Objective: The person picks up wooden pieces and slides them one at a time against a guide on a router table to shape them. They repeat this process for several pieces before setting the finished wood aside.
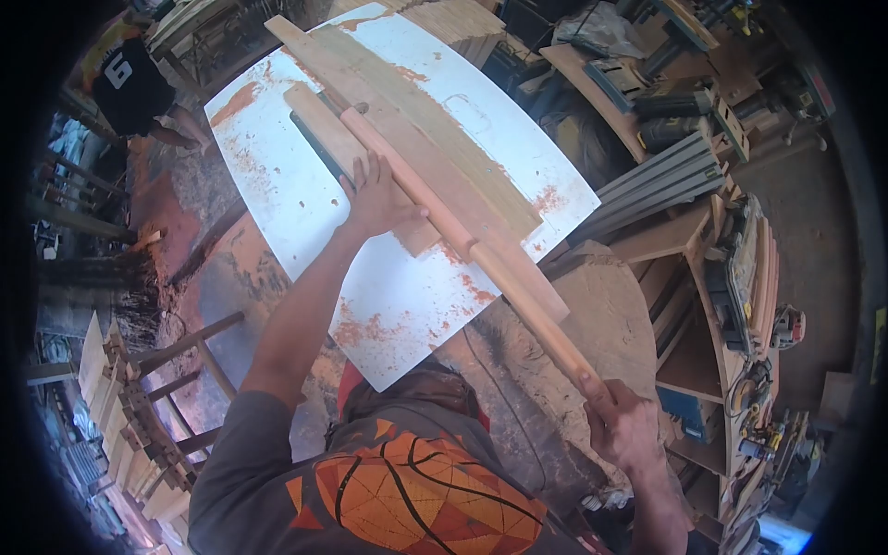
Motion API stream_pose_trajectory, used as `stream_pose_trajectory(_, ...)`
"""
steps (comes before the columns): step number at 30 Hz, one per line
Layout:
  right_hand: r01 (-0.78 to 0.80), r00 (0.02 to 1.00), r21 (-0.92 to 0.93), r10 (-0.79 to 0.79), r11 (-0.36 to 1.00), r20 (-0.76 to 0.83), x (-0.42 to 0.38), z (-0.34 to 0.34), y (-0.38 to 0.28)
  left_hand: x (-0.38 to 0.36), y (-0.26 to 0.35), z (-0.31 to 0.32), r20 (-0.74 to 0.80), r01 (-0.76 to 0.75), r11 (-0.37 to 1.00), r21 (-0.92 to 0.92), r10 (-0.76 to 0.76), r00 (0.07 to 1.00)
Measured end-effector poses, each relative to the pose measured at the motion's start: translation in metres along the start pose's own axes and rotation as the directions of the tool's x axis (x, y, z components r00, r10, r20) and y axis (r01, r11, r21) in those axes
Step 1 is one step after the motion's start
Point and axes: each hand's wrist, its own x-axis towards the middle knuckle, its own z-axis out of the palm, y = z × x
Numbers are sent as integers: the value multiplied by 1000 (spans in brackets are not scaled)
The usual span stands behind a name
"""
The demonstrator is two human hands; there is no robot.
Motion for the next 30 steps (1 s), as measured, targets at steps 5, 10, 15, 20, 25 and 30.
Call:
stream_pose_trajectory(5,-31,999,19,30,999,33,8,-3,-4,6,-4,-5,15,5,1000,18,-6,1000)
stream_pose_trajectory(10,-36,999,17,36,999,40,16,-2,-6,14,-11,-7,20,12,1000,25,-12,1000)
stream_pose_trajectory(15,12,1000,-6,-12,1000,6,26,0,-5,21,-18,-12,20,13,999,34,-14,1000)
stream_pose_trajectory(20,17,1000,-18,-16,1000,18,36,-3,-10,27,-24,-17,15,22,998,53,-23,1000)
stream_pose_trajectory(25,11,999,-26,-10,1000,32,46,-4,-13,34,-31,-21,17,33,998,54,-34,999)
stream_pose_trajectory(30,2,1000,4,-2,1000,28,53,-3,-17,41,-38,-24,4,40,999,29,-40,999)
